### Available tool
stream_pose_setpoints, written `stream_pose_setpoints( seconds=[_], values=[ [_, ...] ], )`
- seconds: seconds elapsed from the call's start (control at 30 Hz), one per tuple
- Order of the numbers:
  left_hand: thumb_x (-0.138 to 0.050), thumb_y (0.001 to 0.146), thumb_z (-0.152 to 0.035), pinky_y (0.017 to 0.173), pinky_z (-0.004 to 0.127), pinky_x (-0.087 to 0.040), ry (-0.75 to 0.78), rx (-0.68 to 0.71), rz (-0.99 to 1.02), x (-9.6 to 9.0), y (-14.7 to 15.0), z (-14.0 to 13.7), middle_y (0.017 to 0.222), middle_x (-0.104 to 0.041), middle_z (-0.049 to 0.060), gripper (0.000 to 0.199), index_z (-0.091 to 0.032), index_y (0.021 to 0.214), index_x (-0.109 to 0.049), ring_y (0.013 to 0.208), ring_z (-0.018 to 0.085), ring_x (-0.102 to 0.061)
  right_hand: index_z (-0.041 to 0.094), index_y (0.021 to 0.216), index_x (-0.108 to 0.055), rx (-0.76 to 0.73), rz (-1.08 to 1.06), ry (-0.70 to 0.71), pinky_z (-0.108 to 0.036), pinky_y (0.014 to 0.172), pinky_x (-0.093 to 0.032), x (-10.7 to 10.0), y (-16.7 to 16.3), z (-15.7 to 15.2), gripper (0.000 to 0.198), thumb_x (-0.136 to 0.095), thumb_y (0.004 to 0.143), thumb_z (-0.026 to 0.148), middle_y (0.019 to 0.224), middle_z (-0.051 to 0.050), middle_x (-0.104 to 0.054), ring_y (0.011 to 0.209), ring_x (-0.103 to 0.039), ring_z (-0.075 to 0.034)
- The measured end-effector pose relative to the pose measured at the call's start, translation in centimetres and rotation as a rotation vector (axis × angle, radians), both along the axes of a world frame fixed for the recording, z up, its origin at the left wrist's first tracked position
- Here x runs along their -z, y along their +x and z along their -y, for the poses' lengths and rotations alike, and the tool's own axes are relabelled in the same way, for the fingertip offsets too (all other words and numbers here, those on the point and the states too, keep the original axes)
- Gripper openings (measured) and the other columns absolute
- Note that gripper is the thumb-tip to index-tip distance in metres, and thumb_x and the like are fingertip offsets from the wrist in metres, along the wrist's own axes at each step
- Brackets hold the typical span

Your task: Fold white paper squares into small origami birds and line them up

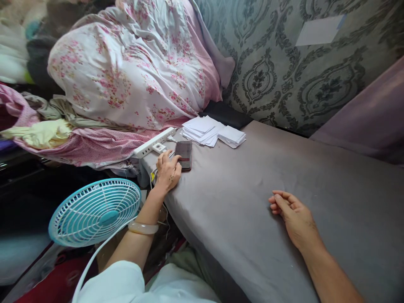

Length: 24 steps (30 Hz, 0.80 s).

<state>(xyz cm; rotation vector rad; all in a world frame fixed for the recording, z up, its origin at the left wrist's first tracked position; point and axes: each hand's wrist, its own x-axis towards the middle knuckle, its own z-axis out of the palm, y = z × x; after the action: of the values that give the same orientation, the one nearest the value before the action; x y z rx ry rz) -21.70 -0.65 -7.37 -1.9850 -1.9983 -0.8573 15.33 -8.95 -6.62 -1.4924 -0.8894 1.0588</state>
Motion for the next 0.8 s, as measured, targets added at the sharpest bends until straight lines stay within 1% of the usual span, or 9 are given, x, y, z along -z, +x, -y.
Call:
stream_pose_setpoints(
  seconds=[0.17, 0.3, 0.4, 0.5, 0.6, 0.67, 0.7, 0.73, 0.8],
  values=[
    [-0.044, 0.082, -0.017, 0.107, 0.047, -0.031, 0.094, -0.039, 0.083, -0.2, 0.0, 0.1, 0.132, -0.048, 0.012, 0.031, -0.019, 0.104, -0.065, 0.127, 0.031, -0.038, 0.019, 0.094, -0.063, 0.006, 0.013, -0.010, -0.023, 0.058, -0.047, -0.2, -0.1, 0.1, 0.044, -0.075, 0.067, 0.052, 0.079, -0.002, -0.065, 0.065, -0.054, -0.011],
    [-0.049, 0.084, -0.021, 0.096, 0.043, -0.038, 0.156, -0.032, 0.194, -1.8, 2.0, 0.2, 0.096, -0.062, 0.009, 0.012, -0.019, 0.088, -0.060, 0.101, 0.027, -0.053, 0.018, 0.093, -0.063, -0.007, 0.026, -0.017, -0.022, 0.058, -0.047, -0.3, -0.2, -0.1, 0.046, -0.074, 0.066, 0.054, 0.080, -0.003, -0.065, 0.065, -0.055, -0.011],
    [-0.056, 0.083, -0.023, 0.084, 0.036, -0.041, 0.092, 0.177, 0.277, -3.3, 5.9, 0.6, 0.084, -0.064, 0.005, 0.004, -0.020, 0.081, -0.056, 0.087, 0.022, -0.056, 0.018, 0.093, -0.063, -0.008, 0.033, -0.016, -0.023, 0.057, -0.047, -0.2, -0.1, -0.2, 0.047, -0.074, 0.065, 0.055, 0.080, -0.003, -0.065, 0.065, -0.055, -0.011],
    [-0.058, 0.086, -0.023, 0.083, 0.033, -0.040, -0.020, 0.545, 0.278, -4.6, 11.5, 0.5, 0.083, -0.067, 0.002, 0.006, -0.020, 0.081, -0.058, 0.083, 0.018, -0.058, 0.018, 0.094, -0.063, -0.011, 0.032, -0.015, -0.024, 0.058, -0.047, -0.1, 0.0, -0.3, 0.048, -0.075, 0.065, 0.054, 0.080, -0.003, -0.065, 0.065, -0.055, -0.012],
    [-0.059, 0.087, -0.026, 0.084, 0.033, -0.040, -0.060, 0.792, 0.245, -5.4, 17.0, -1.3, 0.083, -0.070, 0.000, 0.007, -0.022, 0.082, -0.062, 0.083, 0.018, -0.059, 0.018, 0.095, -0.063, -0.017, 0.024, 0.004, -0.025, 0.059, -0.047, -0.1, 0.0, -0.2, 0.045, -0.075, 0.068, 0.052, 0.080, -0.003, -0.066, 0.064, -0.056, -0.012],
    [-0.059, 0.086, -0.028, 0.081, 0.030, -0.043, -0.116, 0.871, 0.238, -5.6, 19.7, -3.6, 0.083, -0.071, 0.001, 0.009, -0.022, 0.082, -0.064, 0.084, 0.018, -0.060, 0.018, 0.094, -0.063, -0.012, 0.017, 0.016, -0.026, 0.059, -0.047, -0.2, -0.1, 0.0, 0.043, -0.075, 0.068, 0.050, 0.079, -0.003, -0.066, 0.064, -0.056, -0.012],
    [-0.059, 0.086, -0.027, 0.080, 0.029, -0.044, -0.164, 0.840, 0.248, -5.7, 20.5, -4.9, 0.085, -0.071, 0.002, 0.008, -0.022, 0.084, -0.066, 0.085, 0.018, -0.061, 0.018, 0.093, -0.063, -0.005, 0.011, 0.024, -0.026, 0.058, -0.047, -0.2, -0.2, 0.0, 0.043, -0.075, 0.068, 0.050, 0.078, -0.003, -0.066, 0.063, -0.056, -0.013],
    [-0.057, 0.086, -0.024, 0.081, 0.028, -0.046, -0.204, 0.737, 0.268, -5.7, 21.0, -6.3, 0.088, -0.071, 0.002, 0.010, -0.022, 0.087, -0.066, 0.086, 0.018, -0.062, 0.018, 0.093, -0.063, -0.009, 0.003, 0.031, -0.027, 0.058, -0.047, -0.3, -0.3, 0.1, 0.042, -0.075, 0.068, 0.050, 0.076, -0.004, -0.066, 0.062, -0.056, -0.013],
    [-0.048, 0.086, -0.016, 0.088, 0.032, -0.045, -0.194, 0.615, 0.295, -5.5, 21.1, -9.1, 0.101, -0.070, 0.008, 0.021, -0.019, 0.099, -0.065, 0.095, 0.021, -0.062, 0.018, 0.091, -0.062, -0.004, -0.014, 0.035, -0.027, 0.057, -0.046, -0.4, -0.5, 0.2, 0.041, -0.073, 0.069, 0.051, 0.075, -0.003, -0.065, 0.061, -0.055, -0.013]
  ],
)
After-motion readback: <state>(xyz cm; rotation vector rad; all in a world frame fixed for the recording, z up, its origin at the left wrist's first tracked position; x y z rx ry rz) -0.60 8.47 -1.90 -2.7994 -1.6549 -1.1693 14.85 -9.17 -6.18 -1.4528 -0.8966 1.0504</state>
